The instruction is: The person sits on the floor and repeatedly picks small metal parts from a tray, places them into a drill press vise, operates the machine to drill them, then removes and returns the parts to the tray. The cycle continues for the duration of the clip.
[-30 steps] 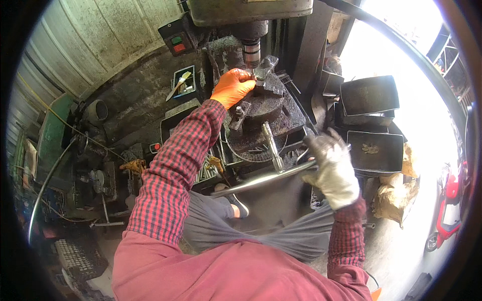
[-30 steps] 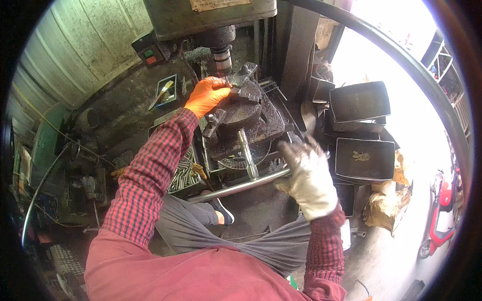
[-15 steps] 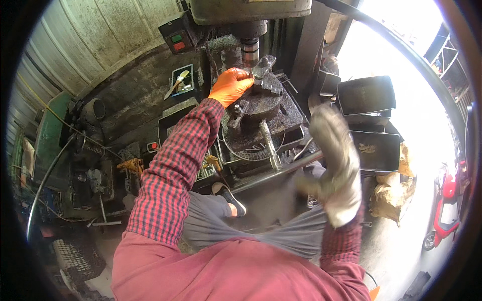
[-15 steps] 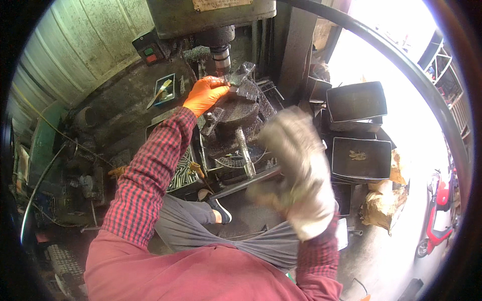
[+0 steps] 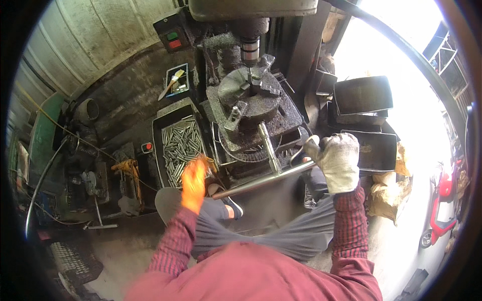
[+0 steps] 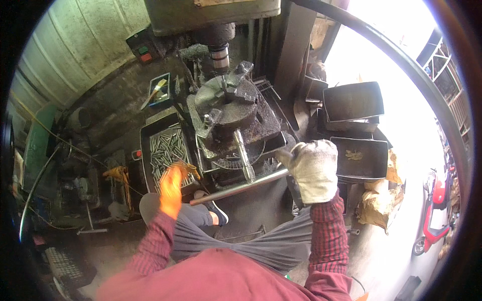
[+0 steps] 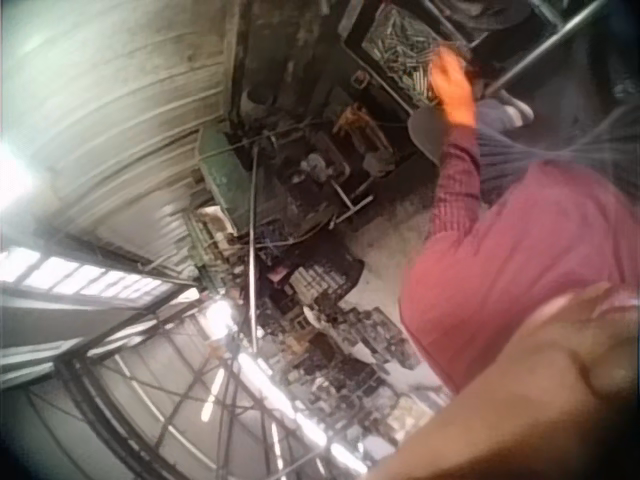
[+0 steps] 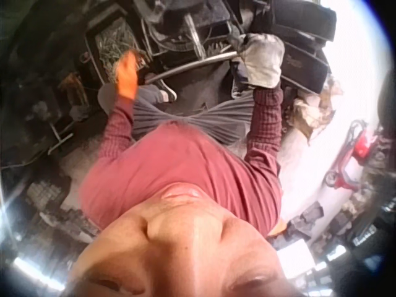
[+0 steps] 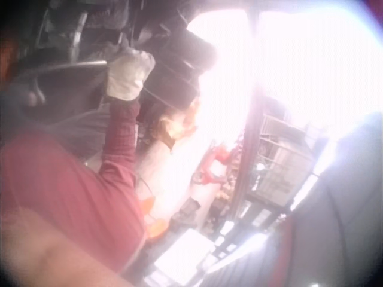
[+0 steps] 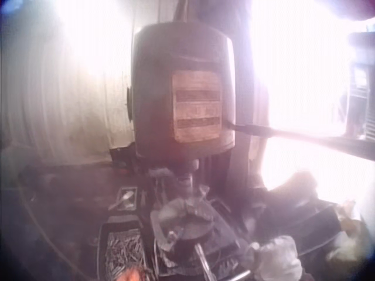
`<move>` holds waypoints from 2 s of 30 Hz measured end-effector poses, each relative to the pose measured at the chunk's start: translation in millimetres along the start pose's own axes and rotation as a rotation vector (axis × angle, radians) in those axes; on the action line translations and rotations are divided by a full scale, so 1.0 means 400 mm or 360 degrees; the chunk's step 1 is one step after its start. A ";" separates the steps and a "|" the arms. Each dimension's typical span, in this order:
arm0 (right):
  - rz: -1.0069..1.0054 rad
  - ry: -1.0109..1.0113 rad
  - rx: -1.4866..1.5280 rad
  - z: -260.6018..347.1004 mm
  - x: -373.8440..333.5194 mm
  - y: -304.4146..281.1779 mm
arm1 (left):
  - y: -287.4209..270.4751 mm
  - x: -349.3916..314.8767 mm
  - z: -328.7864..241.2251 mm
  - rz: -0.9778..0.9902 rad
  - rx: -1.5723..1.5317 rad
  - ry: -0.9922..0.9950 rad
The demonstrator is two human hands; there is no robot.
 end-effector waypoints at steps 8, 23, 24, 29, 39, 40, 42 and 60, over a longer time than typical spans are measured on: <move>0.1129 -0.0455 -0.0366 -0.009 -0.002 0.067 | 0.097 -0.146 0.233 -0.0508 -0.1886 -0.0896; 0.0604 -0.0372 -0.0021 -0.106 -0.092 0.249 | -0.091 0.172 -0.070 -0.0131 -0.0277 0.0251; 0.0609 -0.0350 -0.0046 -0.111 -0.095 0.252 | -0.162 0.263 -0.087 -0.0342 -0.0069 0.0377; 0.0604 -0.0351 -0.0031 -0.115 -0.099 0.253 | -0.287 0.597 -0.122 -0.0591 0.1383 0.0519; 0.0586 -0.0345 -0.0029 -0.104 -0.095 0.242 | -0.329 0.688 -0.155 -0.0377 0.1082 0.0654; 0.0555 -0.0318 -0.0055 -0.106 -0.093 0.240 | -0.321 0.686 -0.161 -0.0340 0.1068 0.0675; 0.0573 -0.0299 -0.0068 -0.109 -0.094 0.242 | -0.297 0.680 -0.165 -0.0225 0.1148 0.0635; 0.0634 -0.0324 -0.0181 -0.088 -0.090 0.217 | -0.252 0.659 -0.177 -0.0143 0.1273 0.0420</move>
Point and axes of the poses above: each hand's wrist, its own x-axis towards the middle knuckle, its own y-axis out of the palm, z = x × y, the point moved 8 cm from there along x, towards the middle knuckle, and after that the axes turned 10 degrees about y, right-handed, at the moved point
